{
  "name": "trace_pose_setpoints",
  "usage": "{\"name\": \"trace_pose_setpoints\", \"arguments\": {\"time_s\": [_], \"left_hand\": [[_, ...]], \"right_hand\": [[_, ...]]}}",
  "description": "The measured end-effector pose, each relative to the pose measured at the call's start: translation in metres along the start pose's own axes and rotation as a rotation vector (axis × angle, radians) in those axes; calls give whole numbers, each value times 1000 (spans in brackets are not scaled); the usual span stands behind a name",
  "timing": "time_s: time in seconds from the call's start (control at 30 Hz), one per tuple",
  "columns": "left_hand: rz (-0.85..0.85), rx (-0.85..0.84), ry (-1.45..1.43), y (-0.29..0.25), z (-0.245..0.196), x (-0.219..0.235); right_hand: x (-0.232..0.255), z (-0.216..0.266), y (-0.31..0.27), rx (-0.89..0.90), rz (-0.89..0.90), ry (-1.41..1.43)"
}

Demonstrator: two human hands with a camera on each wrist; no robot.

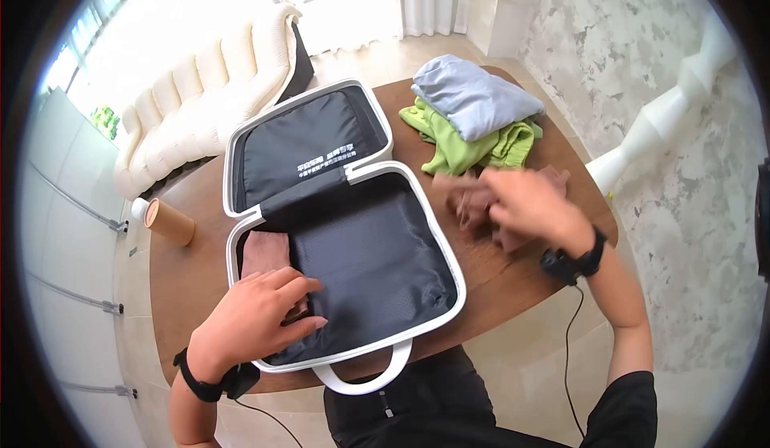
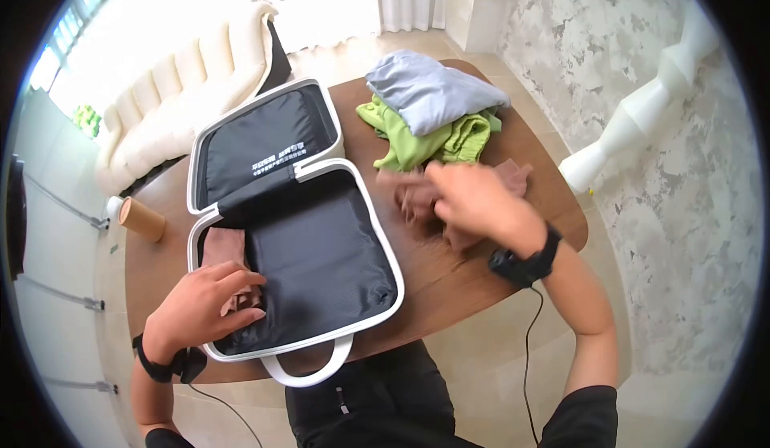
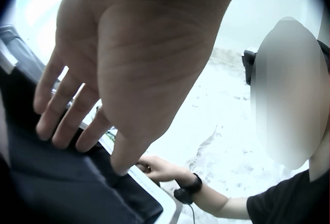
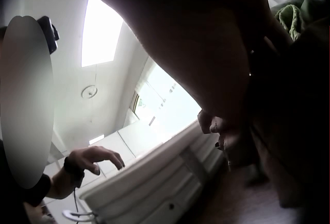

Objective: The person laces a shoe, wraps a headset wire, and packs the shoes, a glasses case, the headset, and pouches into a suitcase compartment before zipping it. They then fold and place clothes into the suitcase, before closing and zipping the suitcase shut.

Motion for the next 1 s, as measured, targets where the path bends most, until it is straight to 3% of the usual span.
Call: {"name": "trace_pose_setpoints", "arguments": {"time_s": [0.03, 0.13, 0.2, 0.23, 0.3, 0.37, 0.4, 0.57, 0.63, 0.7, 0.83, 0.9, 1.0], "left_hand": [[6, 2, 1, -6, -2, 1], [-20, 56, -80, -15, -8, 10], [-193, 17, -116, -11, -11, 24], [-191, 15, -106, -7, -12, 26], [-432, -66, -264, 5, -17, 40], [-509, -117, -422, 18, -20, 52], [-508, -117, -556, 24, -19, 55], [-442, -205, -791, 50, -12, 48], [-463, -172, -1141, 55, -14, 43], [-503, -209, -1086, 61, 3, 39], [-595, -288, -842, 62, 19, 45], [-490, -190, -869, 62, 29, 49], [-620, -96, -724, 57, 41, 65]], "right_hand": [[24, 2, 2, -60, -14, 40], [100, 31, 0, -102, -280, 260], [127, 56, 0, -145, -336, 352], [136, 68, 1, -106, -387, 506], [143, 89, 11, -45, -457, 654], [149, 118, 14, 189, -714, 721], [148, 130, 15, 122, -611, 732], [134, 169, 31, 249, -431, 750], [125, 176, 35, 298, -352, 729], [117, 177, 37, 411, -402, 725], [123, 154, 43, 365, -255, 860], [128, 142, 44, 287, -218, 866], [133, 118, 50, 327, -391, 859]]}}
Point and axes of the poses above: each hand's wrist, its own y-axis towards the middle knuckle, its own x-axis out of the back of the hand, z = x × y, the point moved 5 cm from there along y, towards the middle knuckle, and after that the axes turned 5 degrees about -x, right-handed, at the moved point
